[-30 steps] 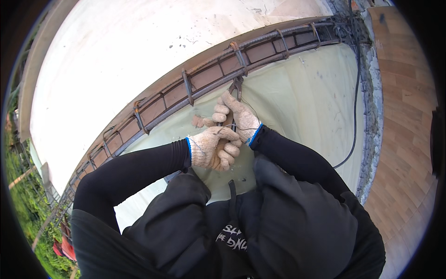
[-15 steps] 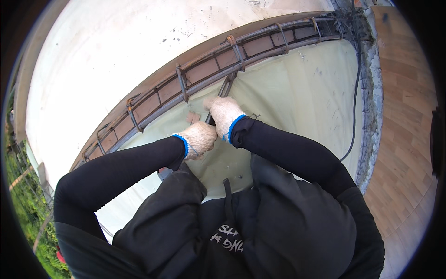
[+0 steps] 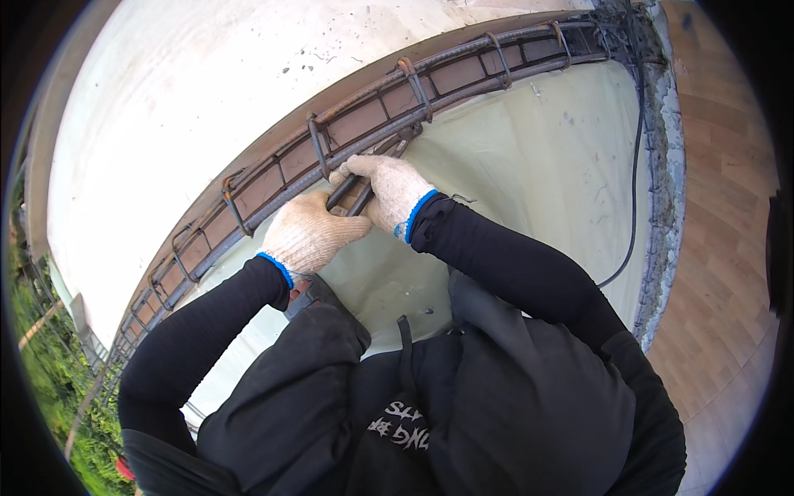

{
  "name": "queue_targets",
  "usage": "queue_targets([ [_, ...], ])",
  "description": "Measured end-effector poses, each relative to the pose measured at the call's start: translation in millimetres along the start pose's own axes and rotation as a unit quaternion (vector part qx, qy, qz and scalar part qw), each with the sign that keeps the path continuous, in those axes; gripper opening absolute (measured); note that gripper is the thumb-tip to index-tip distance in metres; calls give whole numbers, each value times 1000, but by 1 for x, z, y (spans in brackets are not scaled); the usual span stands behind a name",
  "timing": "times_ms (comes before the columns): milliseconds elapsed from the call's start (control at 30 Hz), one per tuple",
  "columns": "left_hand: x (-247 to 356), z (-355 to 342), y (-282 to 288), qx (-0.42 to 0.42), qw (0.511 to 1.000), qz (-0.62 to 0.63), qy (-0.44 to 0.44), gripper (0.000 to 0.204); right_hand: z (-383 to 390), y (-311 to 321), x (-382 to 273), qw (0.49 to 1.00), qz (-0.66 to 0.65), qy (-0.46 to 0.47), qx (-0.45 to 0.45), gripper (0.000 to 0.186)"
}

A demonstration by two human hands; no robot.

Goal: The person ties rebar mesh to a concrete structure using wire and pliers. They repeatedly wrap wire around intersecting bars and twist it with pliers to secure the mesh in place.

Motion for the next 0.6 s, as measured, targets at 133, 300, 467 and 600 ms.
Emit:
queue_targets([
  [133,21,19,12,128,989,-69,-31,76,1,-1,11,998,-18,49,-44,30],
  [300,22,23,9,168,975,-141,-25,69,-10,-1,14,999,-10,-12,-34,33],
  [467,-15,7,-24,-146,944,296,-27,63,13,8,16,998,6,40,-45,39],
  [600,-8,-1,-29,-406,656,635,30,35,14,7,14,997,26,40,-65,40],
])
Point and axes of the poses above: each hand's wrist, its own z-axis away from the middle knuckle, its own y-axis out of the back of the hand, x = y × z, the point moved 5 cm from there along -z, towards the middle knuckle
